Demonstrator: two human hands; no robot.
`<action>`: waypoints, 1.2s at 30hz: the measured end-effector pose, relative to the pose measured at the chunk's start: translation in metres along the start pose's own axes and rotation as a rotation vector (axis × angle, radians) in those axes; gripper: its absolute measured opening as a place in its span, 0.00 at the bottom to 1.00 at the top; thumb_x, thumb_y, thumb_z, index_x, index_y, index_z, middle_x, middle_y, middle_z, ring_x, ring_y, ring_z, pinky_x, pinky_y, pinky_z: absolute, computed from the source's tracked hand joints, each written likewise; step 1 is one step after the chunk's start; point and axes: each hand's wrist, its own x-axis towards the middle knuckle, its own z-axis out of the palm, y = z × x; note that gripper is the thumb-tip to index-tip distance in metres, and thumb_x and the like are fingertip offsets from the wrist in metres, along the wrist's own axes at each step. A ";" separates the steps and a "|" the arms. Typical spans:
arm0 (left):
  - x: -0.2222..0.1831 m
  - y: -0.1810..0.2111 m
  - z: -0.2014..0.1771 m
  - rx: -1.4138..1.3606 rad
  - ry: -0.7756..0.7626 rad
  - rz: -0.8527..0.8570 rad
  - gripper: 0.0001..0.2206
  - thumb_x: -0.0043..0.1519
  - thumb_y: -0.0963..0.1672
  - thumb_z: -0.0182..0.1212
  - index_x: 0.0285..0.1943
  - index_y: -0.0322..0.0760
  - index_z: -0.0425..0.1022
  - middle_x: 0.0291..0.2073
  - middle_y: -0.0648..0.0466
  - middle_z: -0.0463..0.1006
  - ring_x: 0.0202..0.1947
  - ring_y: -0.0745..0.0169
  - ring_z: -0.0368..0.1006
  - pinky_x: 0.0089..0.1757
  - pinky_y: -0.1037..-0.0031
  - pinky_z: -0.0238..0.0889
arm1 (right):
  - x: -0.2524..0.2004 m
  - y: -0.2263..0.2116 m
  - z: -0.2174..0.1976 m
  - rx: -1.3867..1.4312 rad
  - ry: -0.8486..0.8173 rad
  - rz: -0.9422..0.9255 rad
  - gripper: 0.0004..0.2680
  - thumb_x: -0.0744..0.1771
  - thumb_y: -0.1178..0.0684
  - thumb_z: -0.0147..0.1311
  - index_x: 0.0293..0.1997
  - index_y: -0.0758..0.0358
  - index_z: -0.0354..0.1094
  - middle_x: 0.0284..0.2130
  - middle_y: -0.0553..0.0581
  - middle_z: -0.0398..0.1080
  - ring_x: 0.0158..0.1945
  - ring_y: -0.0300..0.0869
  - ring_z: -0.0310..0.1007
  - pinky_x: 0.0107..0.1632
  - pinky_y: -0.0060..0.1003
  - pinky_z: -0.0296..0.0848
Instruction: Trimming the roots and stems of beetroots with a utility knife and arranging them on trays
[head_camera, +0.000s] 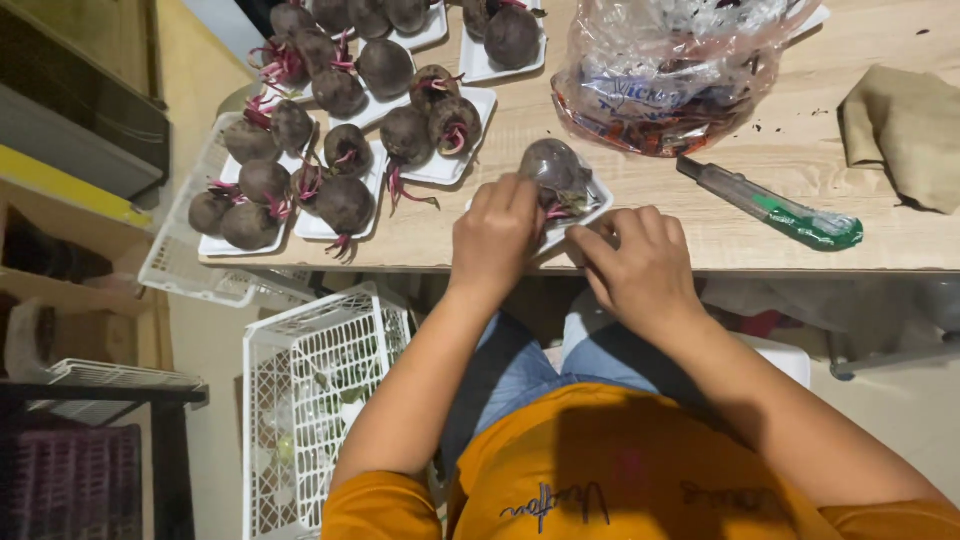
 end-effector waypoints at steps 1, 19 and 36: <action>0.004 0.000 -0.004 -0.013 -0.012 -0.057 0.06 0.54 0.43 0.65 0.38 0.44 0.74 0.29 0.56 0.73 0.33 0.55 0.77 0.35 0.71 0.73 | 0.001 0.000 0.002 -0.021 0.005 0.012 0.11 0.65 0.46 0.58 0.52 0.44 0.74 0.39 0.51 0.65 0.45 0.49 0.67 0.46 0.44 0.64; -0.003 -0.050 0.082 -1.445 -0.092 -0.989 0.07 0.71 0.42 0.47 0.55 0.37 0.64 0.27 0.51 0.82 0.26 0.67 0.81 0.25 0.88 0.65 | 0.059 0.036 0.023 0.411 0.017 0.128 0.14 0.67 0.44 0.61 0.56 0.53 0.73 0.47 0.60 0.68 0.53 0.60 0.67 0.52 0.53 0.66; 0.043 -0.044 0.052 -1.314 -0.273 -0.837 0.12 0.63 0.45 0.52 0.55 0.43 0.69 0.21 0.57 0.66 0.21 0.64 0.66 0.25 0.73 0.59 | 0.118 0.055 0.057 0.482 -0.230 0.381 0.02 0.67 0.48 0.62 0.40 0.41 0.80 0.33 0.50 0.80 0.46 0.52 0.80 0.46 0.46 0.76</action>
